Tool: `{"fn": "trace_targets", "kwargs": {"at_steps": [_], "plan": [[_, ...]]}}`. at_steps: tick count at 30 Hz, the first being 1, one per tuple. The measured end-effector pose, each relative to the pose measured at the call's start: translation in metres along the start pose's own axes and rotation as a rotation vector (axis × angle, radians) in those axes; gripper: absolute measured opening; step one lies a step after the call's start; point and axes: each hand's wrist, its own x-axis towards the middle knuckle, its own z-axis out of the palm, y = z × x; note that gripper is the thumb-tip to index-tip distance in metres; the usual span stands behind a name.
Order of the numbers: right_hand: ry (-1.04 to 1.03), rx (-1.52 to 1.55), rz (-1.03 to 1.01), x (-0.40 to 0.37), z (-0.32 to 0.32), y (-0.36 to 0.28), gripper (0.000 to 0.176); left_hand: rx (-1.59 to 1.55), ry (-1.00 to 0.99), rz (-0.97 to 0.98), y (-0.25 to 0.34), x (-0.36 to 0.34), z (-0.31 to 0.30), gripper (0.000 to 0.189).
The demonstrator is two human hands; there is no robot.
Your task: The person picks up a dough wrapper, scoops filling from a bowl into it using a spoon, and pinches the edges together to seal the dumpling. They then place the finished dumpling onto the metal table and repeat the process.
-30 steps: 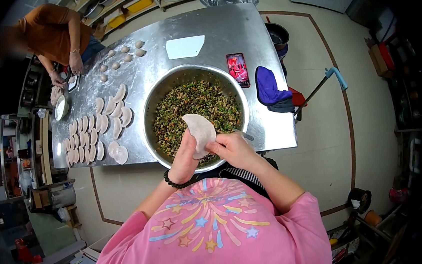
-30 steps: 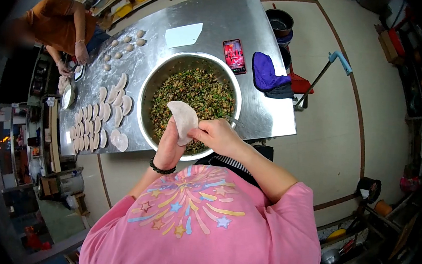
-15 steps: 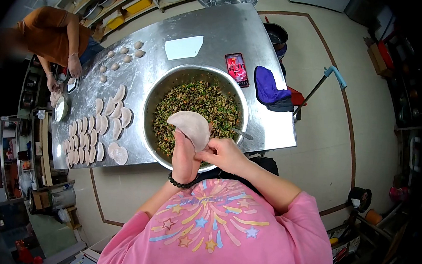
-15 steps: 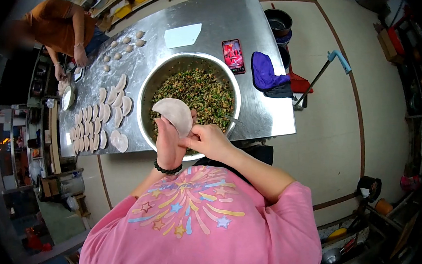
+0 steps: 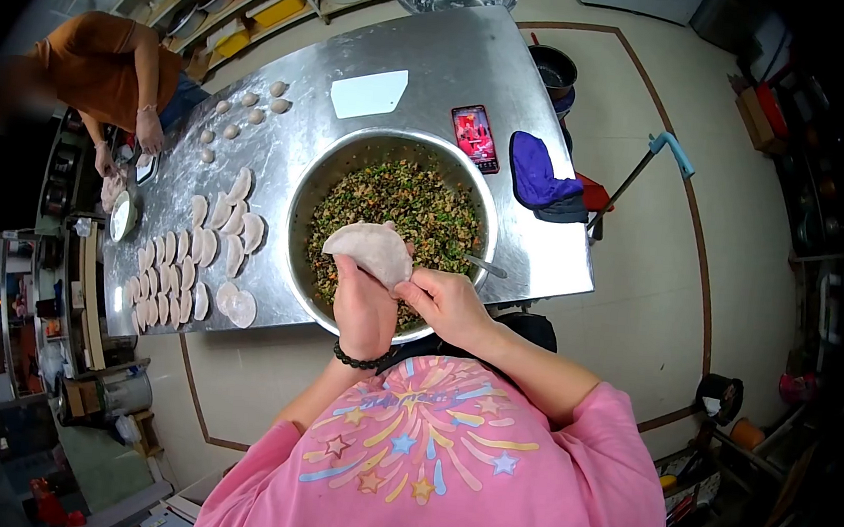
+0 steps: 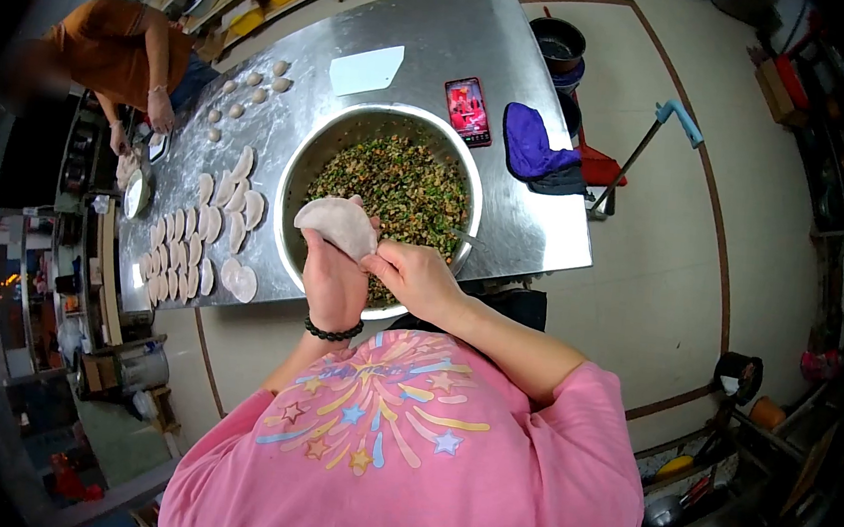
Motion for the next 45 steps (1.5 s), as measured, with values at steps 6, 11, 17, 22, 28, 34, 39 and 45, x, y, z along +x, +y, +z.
{"fn": "trace_targets", "kwargs": {"at_steps": [6, 11, 17, 22, 28, 34, 39, 45], "plan": [[0.036, -0.118, -0.109, 0.0, -0.005, -0.004, 0.025, -0.003, -0.064, -0.075, 0.0, 0.0, -0.006, 0.053], [0.098, -0.112, -0.117, 0.0, -0.007, -0.003, 0.029, 0.017, -0.058, -0.099, -0.003, 0.001, -0.011, 0.051], [0.11, -0.16, -0.145, 0.002, -0.013, -0.007, 0.029, 0.062, -0.033, -0.137, -0.004, 0.001, -0.011, 0.048], [0.072, -0.183, -0.148, 0.002, -0.019, -0.009, 0.028, 0.081, -0.055, -0.182, -0.003, 0.0, -0.012, 0.047], [0.078, -0.202, -0.168, 0.002, -0.022, -0.006, 0.027, 0.126, -0.036, -0.265, -0.003, 0.001, -0.015, 0.047], [0.073, -0.188, -0.145, 0.003, -0.026, -0.009, 0.028, 0.187, -0.057, -0.307, -0.001, 0.0, -0.015, 0.046], [0.044, -0.212, -0.098, 0.003, -0.029, -0.007, 0.029, 0.253, -0.071, -0.333, 0.0, 0.001, -0.016, 0.043], [0.037, -0.228, -0.097, 0.005, -0.031, -0.006, 0.028, 0.296, -0.133, -0.396, -0.001, 0.002, -0.029, 0.04]]}}
